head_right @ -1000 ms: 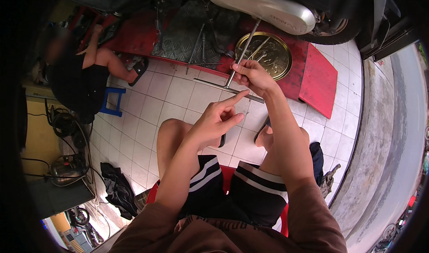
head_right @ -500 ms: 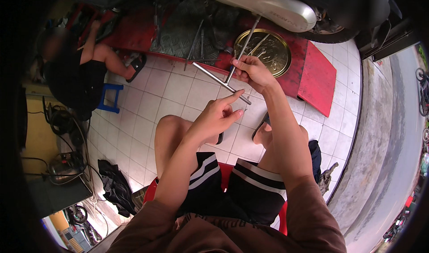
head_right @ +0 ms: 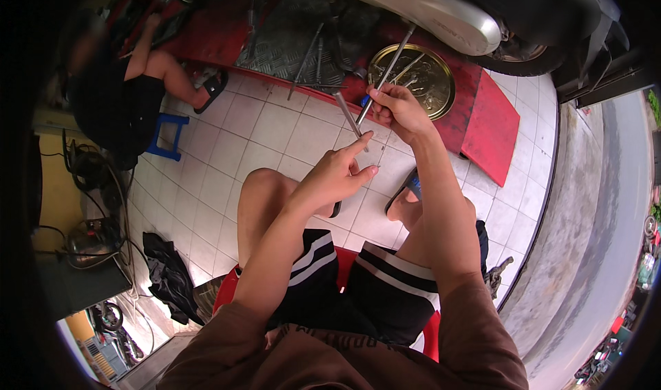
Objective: The person uses a T-handle wrench to tighten bolts on the underside of a motorcycle. They repeatedly adjust the wrench and apply torque to fasteners located near the engine area, working in a seated position on a red stool.
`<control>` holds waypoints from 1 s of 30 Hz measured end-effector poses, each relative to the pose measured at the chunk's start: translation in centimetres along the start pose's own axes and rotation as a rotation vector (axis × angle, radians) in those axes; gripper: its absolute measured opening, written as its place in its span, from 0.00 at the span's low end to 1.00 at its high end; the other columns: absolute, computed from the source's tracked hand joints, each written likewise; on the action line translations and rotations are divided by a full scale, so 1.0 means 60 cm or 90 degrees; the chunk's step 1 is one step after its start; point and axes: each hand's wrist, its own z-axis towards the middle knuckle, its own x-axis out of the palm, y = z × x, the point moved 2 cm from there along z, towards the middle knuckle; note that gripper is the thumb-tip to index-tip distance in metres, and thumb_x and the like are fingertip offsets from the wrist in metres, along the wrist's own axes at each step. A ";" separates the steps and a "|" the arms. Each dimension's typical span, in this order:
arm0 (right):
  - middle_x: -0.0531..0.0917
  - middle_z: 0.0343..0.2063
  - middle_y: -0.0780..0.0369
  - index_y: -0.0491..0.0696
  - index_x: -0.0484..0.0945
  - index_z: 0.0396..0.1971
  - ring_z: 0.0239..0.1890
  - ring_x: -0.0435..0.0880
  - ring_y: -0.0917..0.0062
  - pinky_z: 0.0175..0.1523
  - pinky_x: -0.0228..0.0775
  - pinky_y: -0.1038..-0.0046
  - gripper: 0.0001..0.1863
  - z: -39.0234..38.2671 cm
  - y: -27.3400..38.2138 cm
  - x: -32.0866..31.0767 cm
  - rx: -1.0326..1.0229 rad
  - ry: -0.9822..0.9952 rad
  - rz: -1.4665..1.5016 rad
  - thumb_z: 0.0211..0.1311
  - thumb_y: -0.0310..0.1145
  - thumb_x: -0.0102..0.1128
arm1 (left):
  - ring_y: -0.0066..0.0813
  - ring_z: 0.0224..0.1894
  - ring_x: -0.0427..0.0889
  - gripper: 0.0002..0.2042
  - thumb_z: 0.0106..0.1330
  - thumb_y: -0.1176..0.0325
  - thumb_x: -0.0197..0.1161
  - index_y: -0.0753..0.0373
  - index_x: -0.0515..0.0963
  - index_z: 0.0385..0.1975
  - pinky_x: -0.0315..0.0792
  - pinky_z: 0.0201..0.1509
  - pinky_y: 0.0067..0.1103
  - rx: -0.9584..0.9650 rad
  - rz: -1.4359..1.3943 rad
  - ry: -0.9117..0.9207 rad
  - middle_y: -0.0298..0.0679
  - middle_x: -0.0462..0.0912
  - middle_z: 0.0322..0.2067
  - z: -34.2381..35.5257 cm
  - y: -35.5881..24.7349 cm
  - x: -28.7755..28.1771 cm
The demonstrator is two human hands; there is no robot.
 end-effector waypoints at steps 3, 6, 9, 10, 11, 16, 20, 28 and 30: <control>0.69 0.18 0.70 0.46 0.75 0.34 0.19 0.60 0.87 0.25 0.52 0.83 0.06 -0.001 0.004 0.002 -0.004 0.004 0.027 0.65 0.32 0.59 | 0.23 0.19 0.76 0.37 0.65 0.57 0.62 0.68 0.54 0.68 0.71 0.26 0.21 -0.123 -0.067 -0.095 0.39 0.76 0.19 0.017 0.029 -0.008; 0.70 0.18 0.70 0.46 0.75 0.34 0.20 0.60 0.87 0.26 0.51 0.83 0.06 -0.005 0.012 0.003 -0.016 0.005 0.045 0.65 0.32 0.59 | 0.20 0.16 0.75 0.30 0.70 0.60 0.57 0.63 0.57 0.67 0.69 0.21 0.17 -0.036 -0.305 -0.177 0.36 0.77 0.22 0.018 0.018 -0.023; 0.71 0.19 0.70 0.46 0.76 0.33 0.21 0.61 0.88 0.26 0.52 0.84 0.06 -0.001 0.013 0.001 -0.009 -0.005 0.033 0.65 0.32 0.60 | 0.19 0.16 0.76 0.17 0.72 0.67 0.53 0.59 0.69 0.59 0.69 0.19 0.14 0.033 -0.454 -0.220 0.34 0.76 0.21 0.025 -0.025 -0.052; 0.71 0.20 0.70 0.46 0.76 0.33 0.21 0.61 0.88 0.26 0.52 0.84 0.06 0.003 0.012 0.005 -0.009 -0.003 0.036 0.65 0.32 0.60 | 0.19 0.16 0.77 0.16 0.72 0.68 0.53 0.60 0.71 0.58 0.69 0.19 0.14 0.048 -0.437 -0.237 0.34 0.76 0.21 0.032 -0.025 -0.054; 0.71 0.20 0.70 0.46 0.76 0.33 0.21 0.61 0.88 0.26 0.52 0.84 0.06 0.006 0.010 0.010 -0.010 -0.001 0.039 0.65 0.32 0.60 | 0.19 0.17 0.78 0.15 0.72 0.68 0.53 0.61 0.72 0.56 0.70 0.19 0.14 0.064 -0.419 -0.254 0.33 0.76 0.20 0.040 -0.023 -0.054; 0.74 0.22 0.68 0.45 0.76 0.32 0.21 0.65 0.87 0.26 0.57 0.85 0.07 -0.020 -0.014 0.040 0.117 0.112 -0.052 0.65 0.33 0.61 | 0.16 0.17 0.76 0.14 0.71 0.71 0.55 0.62 0.77 0.53 0.71 0.20 0.14 0.149 -0.350 -0.340 0.33 0.78 0.20 0.042 -0.016 -0.047; 0.76 0.22 0.70 0.43 0.78 0.36 0.20 0.67 0.89 0.25 0.58 0.85 0.12 -0.006 -0.020 0.025 0.022 0.063 -0.107 0.65 0.37 0.61 | 0.24 0.17 0.74 0.15 0.63 0.72 0.63 0.60 0.80 0.50 0.69 0.24 0.20 0.364 -0.068 -0.289 0.42 0.79 0.18 0.028 -0.054 -0.023; 0.68 0.18 0.72 0.41 0.77 0.37 0.20 0.58 0.89 0.25 0.49 0.84 0.12 -0.005 0.005 0.032 0.058 0.118 -0.035 0.64 0.35 0.61 | 0.24 0.17 0.78 0.22 0.63 0.58 0.63 0.69 0.77 0.51 0.73 0.25 0.22 -0.034 -0.157 -0.166 0.37 0.76 0.13 0.036 0.012 0.013; 0.68 0.17 0.72 0.41 0.77 0.37 0.19 0.58 0.89 0.25 0.49 0.83 0.11 -0.003 0.005 0.033 0.070 0.109 -0.054 0.64 0.35 0.60 | 0.20 0.19 0.77 0.26 0.65 0.51 0.59 0.71 0.76 0.50 0.68 0.22 0.18 -0.149 -0.314 -0.059 0.34 0.77 0.16 0.034 0.006 0.011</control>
